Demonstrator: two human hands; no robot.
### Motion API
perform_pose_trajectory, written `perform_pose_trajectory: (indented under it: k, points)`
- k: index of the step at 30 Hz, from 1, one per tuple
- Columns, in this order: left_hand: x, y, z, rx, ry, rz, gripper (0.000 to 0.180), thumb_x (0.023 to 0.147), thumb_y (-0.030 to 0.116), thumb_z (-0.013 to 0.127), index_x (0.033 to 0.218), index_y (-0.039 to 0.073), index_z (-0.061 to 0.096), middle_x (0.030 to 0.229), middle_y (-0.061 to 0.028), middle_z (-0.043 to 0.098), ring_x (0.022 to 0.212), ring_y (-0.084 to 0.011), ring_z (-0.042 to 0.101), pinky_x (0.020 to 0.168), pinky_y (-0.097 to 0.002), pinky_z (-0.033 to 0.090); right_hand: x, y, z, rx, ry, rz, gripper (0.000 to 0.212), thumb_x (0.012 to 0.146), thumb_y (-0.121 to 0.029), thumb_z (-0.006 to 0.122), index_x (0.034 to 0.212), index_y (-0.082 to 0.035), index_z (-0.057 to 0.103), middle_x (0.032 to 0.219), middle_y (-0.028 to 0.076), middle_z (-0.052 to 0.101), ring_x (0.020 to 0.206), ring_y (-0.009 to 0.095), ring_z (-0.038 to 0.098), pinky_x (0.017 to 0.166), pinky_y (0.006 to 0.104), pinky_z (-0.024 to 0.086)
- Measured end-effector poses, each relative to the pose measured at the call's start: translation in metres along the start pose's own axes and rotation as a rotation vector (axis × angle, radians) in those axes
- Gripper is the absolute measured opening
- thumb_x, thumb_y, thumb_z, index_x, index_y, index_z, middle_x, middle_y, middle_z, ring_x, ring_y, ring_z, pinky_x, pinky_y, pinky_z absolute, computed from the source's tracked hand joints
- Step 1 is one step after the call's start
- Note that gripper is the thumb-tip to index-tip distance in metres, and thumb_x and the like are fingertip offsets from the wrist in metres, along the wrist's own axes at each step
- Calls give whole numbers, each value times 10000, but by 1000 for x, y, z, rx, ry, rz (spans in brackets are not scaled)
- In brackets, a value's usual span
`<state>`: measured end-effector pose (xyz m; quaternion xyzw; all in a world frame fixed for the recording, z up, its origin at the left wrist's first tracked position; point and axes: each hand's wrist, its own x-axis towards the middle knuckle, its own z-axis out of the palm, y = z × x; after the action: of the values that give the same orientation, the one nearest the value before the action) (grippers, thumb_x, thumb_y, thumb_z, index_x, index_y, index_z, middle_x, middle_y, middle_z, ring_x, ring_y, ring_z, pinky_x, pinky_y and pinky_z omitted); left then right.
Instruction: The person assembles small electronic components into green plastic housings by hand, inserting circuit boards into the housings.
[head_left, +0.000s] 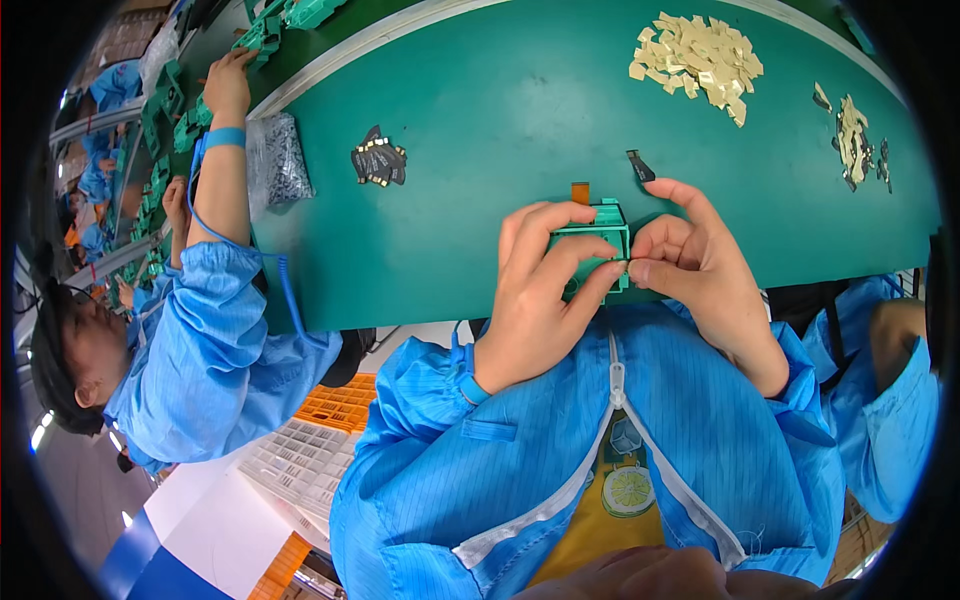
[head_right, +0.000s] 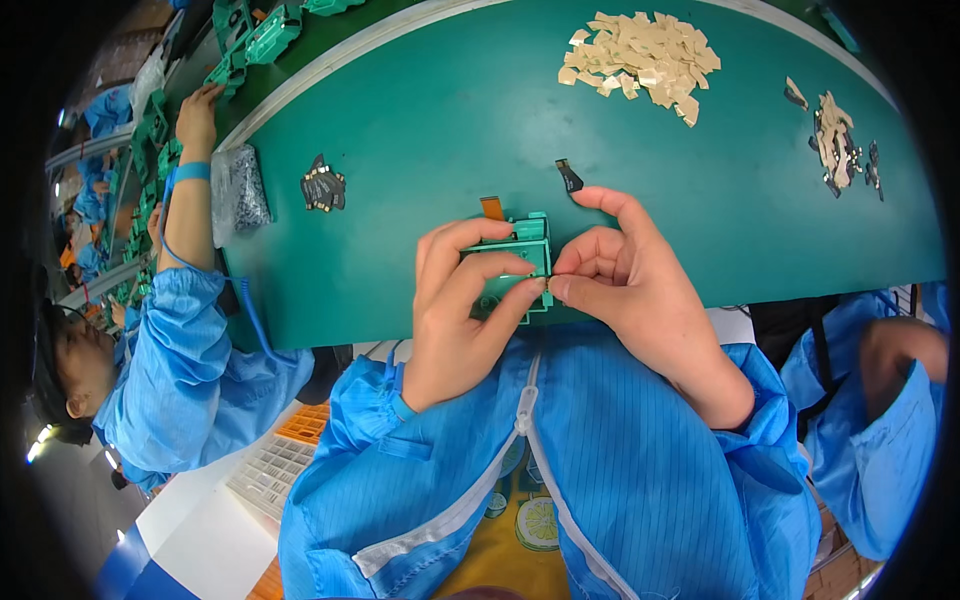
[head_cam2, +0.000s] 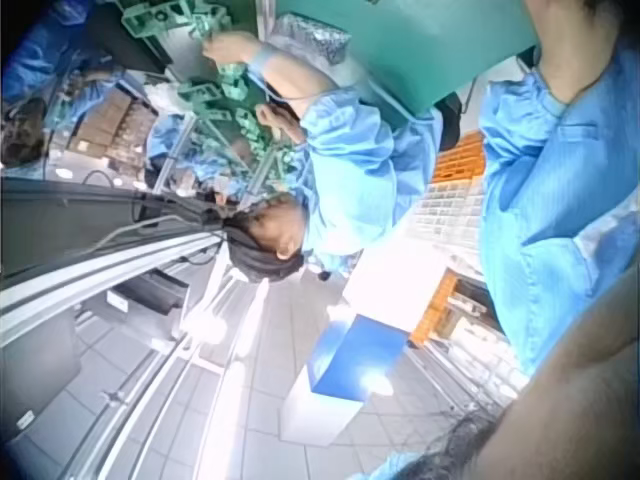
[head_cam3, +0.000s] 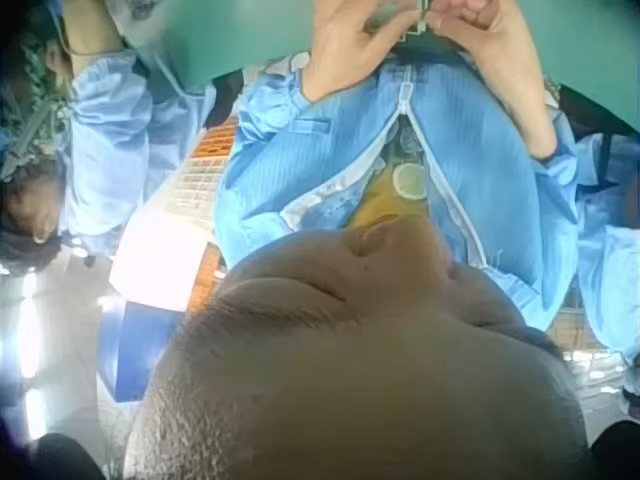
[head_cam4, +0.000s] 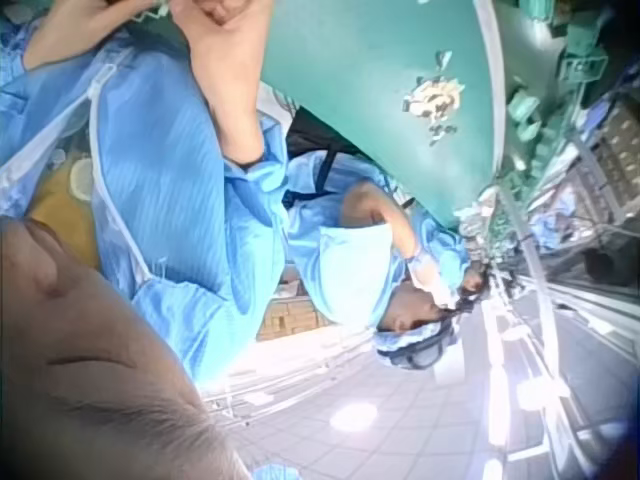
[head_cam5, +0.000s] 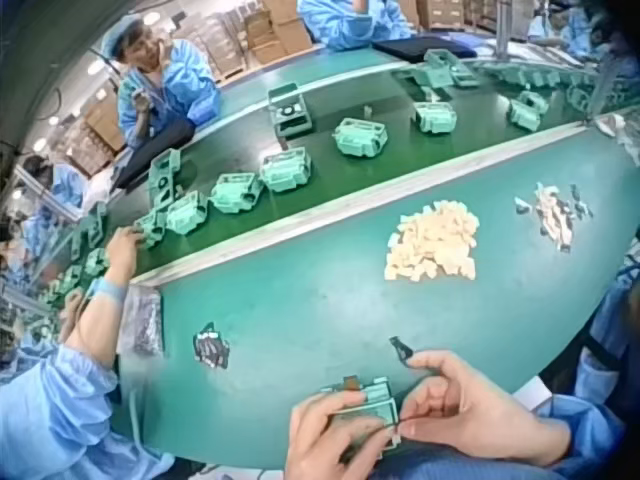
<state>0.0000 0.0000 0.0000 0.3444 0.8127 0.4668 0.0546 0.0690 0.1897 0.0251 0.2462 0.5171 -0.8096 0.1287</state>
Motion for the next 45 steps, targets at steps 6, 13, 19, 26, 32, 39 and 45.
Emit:
perform_pose_trajectory:
  k: [6,13,19,26,32,39,45]
  points:
    - [-2,-1,-2,-7,-1,-15,207,781,60,826,954,71,713,1228,-93,614,1166,-326,542,951,-416,465,-2,-1,2,11,-16,42,691,867,121,657,1464,-1,331,957,66,628,900,116,639,815,230,496]
    - [0,-3,4,-10,21,-2,176,792,71,814,927,61,702,1213,-98,593,1140,-336,533,936,-427,454,-1,1,1,-22,14,10,701,866,115,658,1472,-15,329,973,67,632,913,115,635,818,237,494]
    - [-2,-5,5,10,19,-14,218,779,60,831,959,78,709,1239,-97,611,1170,-321,531,947,-404,465,1,7,-2,-33,-10,-7,706,867,112,664,1474,-20,328,976,68,632,913,107,630,810,233,487]
    - [-1,-1,6,-13,26,-47,203,775,54,824,939,80,707,1255,-114,601,1171,-327,530,951,-417,456,2,10,-4,-2,-31,-26,703,870,112,665,1472,-27,329,974,58,624,909,99,622,801,228,482]
    - [1,0,1,65,16,81,191,726,28,810,885,84,720,1269,-143,583,1200,-364,520,977,-452,439,0,12,-2,-45,-36,-48,691,878,100,673,1463,-40,333,973,40,611,914,95,615,797,230,481]
    - [4,10,-5,109,-53,100,198,700,31,804,873,86,725,1294,-155,583,1198,-387,522,991,-471,433,-3,13,-2,-88,-36,-52,690,886,92,668,1466,-40,318,973,44,608,919,98,617,804,237,487]
    - [2,10,-1,144,-30,94,181,702,36,807,849,79,710,1294,-154,596,1206,-394,509,1008,-486,421,-4,15,-1,-85,-37,-63,699,891,95,659,1476,-45,303,989,47,605,931,101,622,810,238,500]
